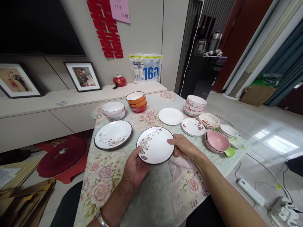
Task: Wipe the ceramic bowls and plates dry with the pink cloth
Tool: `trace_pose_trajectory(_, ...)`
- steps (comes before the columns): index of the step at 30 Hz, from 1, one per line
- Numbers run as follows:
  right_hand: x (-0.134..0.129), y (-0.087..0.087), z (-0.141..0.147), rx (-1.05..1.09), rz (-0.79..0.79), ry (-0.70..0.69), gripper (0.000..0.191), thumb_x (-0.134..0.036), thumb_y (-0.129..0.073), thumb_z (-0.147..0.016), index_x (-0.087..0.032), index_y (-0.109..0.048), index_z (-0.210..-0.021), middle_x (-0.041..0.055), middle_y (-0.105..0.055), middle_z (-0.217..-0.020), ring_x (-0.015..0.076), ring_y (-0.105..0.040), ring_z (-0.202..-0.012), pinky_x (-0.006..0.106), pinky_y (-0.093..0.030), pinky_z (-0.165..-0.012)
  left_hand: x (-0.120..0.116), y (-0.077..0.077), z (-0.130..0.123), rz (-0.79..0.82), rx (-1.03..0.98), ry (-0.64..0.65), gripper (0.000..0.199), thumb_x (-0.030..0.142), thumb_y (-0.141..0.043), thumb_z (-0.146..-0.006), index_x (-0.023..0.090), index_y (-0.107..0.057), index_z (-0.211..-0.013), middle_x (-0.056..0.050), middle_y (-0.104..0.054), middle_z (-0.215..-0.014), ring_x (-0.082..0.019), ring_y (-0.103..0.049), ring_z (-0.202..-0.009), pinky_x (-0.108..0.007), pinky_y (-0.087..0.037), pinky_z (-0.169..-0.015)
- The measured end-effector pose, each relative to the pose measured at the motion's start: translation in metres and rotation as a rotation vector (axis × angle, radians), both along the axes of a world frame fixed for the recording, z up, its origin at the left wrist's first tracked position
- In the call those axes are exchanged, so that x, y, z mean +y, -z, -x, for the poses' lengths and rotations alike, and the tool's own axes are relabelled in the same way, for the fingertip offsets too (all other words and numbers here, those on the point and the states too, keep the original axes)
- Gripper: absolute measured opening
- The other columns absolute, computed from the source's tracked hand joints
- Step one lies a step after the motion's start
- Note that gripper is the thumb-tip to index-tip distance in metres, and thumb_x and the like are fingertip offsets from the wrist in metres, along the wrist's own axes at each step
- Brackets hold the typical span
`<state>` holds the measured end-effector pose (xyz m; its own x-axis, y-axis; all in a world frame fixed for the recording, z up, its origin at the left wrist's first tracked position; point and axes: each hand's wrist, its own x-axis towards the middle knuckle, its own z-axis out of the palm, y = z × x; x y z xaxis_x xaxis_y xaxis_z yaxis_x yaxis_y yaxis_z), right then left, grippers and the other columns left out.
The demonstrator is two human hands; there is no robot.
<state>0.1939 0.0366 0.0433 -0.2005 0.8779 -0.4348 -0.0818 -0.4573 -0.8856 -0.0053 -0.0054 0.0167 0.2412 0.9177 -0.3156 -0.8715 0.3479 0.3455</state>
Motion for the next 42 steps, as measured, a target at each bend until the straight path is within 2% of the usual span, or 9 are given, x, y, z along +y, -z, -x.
trace_pose_trajectory(2,0.006,0.0,-0.002,0.021,0.007,0.131,0.021,-0.023,-0.073,-0.071,-0.016,-0.054,-0.067,-0.0029,-0.052,-0.04,0.0079,-0.043,-0.027,0.017,-0.031,-0.028,0.001,0.0,0.001,-0.025,-0.001,0.029,0.049,0.033,-0.053,-0.09,0.018,-0.051,-0.137,-0.013,-0.066,-0.129,-0.03,-0.063,-0.115,-0.047,-0.046,-0.102)
trace_pose_trajectory(6,0.023,-0.002,-0.001,0.037,0.001,0.383,0.018,-0.014,-0.069,-0.075,-0.016,-0.052,-0.069,-0.0027,-0.052,-0.039,0.0082,-0.043,-0.028,0.017,-0.032,-0.028,0.002,0.003,0.004,0.04,0.078,0.09,0.053,0.032,-0.052,-0.09,0.019,-0.043,-0.14,-0.017,-0.056,-0.14,-0.031,-0.065,-0.111,-0.048,-0.047,-0.098)
trace_pose_trajectory(12,0.049,0.003,0.005,0.032,0.0,0.541,0.01,-0.008,-0.057,-0.085,-0.015,-0.051,-0.079,-0.0043,-0.051,-0.042,0.0073,-0.045,-0.032,0.015,-0.038,-0.031,0.001,0.006,0.003,0.045,0.128,0.116,0.048,0.021,-0.051,-0.087,0.013,-0.046,-0.134,-0.02,-0.055,-0.139,-0.029,-0.067,-0.106,-0.044,-0.05,-0.092)
trace_pose_trajectory(18,0.066,0.016,0.008,0.024,0.047,0.621,0.005,-0.013,-0.06,-0.087,-0.014,-0.055,-0.088,-0.0026,-0.056,-0.052,0.008,-0.051,-0.039,0.016,-0.043,-0.036,0.001,0.007,0.002,0.039,0.143,0.119,0.046,0.019,-0.055,-0.083,0.012,-0.051,-0.128,-0.021,-0.06,-0.132,-0.027,-0.068,-0.1,-0.041,-0.052,-0.087)
trace_pose_trajectory(21,0.071,0.021,0.009,0.022,0.072,0.643,0.013,-0.024,-0.06,-0.093,-0.012,-0.059,-0.098,0.0001,-0.063,-0.072,0.0084,-0.058,-0.053,0.019,-0.05,-0.047,0.001,0.007,0.002,0.047,0.144,0.12,0.045,0.017,-0.055,-0.082,0.011,-0.052,-0.126,-0.02,-0.062,-0.128,-0.026,-0.069,-0.098,-0.04,-0.052,-0.085)
trace_pose_trajectory(25,0.078,0.025,0.009,0.018,0.099,0.67,0.03,-0.034,-0.059,-0.095,-0.015,-0.059,-0.118,0.0065,-0.064,-0.11,0.0164,-0.065,-0.088,0.034,-0.057,-0.074,0.002,0.009,0.001,0.045,0.151,0.126,0.042,0.016,-0.054,-0.082,0.011,-0.053,-0.124,-0.019,-0.064,-0.125,-0.025,-0.069,-0.095,-0.038,-0.053,-0.083)
trace_pose_trajectory(30,0.087,0.027,0.007,0.022,0.118,0.694,0.036,-0.035,-0.059,-0.094,-0.016,-0.057,-0.125,0.0094,-0.06,-0.123,0.0219,-0.062,-0.104,0.043,-0.054,-0.087,0.001,0.01,0.001,0.037,0.163,0.133,0.04,0.016,-0.054,-0.083,0.011,-0.054,-0.123,-0.018,-0.066,-0.12,-0.024,-0.07,-0.094,-0.038,-0.053,-0.082)
trace_pose_trajectory(37,0.094,0.028,0.002,0.054,0.136,0.678,0.034,-0.035,-0.059,-0.094,-0.016,-0.058,-0.123,0.0085,-0.061,-0.12,0.0202,-0.063,-0.099,0.04,-0.056,-0.083,0.002,0.009,0.0,0.036,0.171,0.139,0.039,0.015,-0.057,-0.08,0.012,-0.057,-0.119,-0.016,-0.068,-0.117,-0.022,-0.07,-0.089,-0.036,-0.053,-0.079)
trace_pose_trajectory(42,0.092,0.026,-0.002,0.101,0.13,0.645,0.007,-0.017,-0.057,-0.094,-0.012,-0.058,-0.099,0.0038,-0.065,-0.076,0.0115,-0.063,-0.062,0.023,-0.056,-0.056,0.001,0.008,-0.001,0.035,0.188,0.143,0.038,0.015,-0.06,-0.078,0.012,-0.059,-0.116,-0.015,-0.069,-0.114,-0.021,-0.07,-0.086,-0.035,-0.053,-0.078)
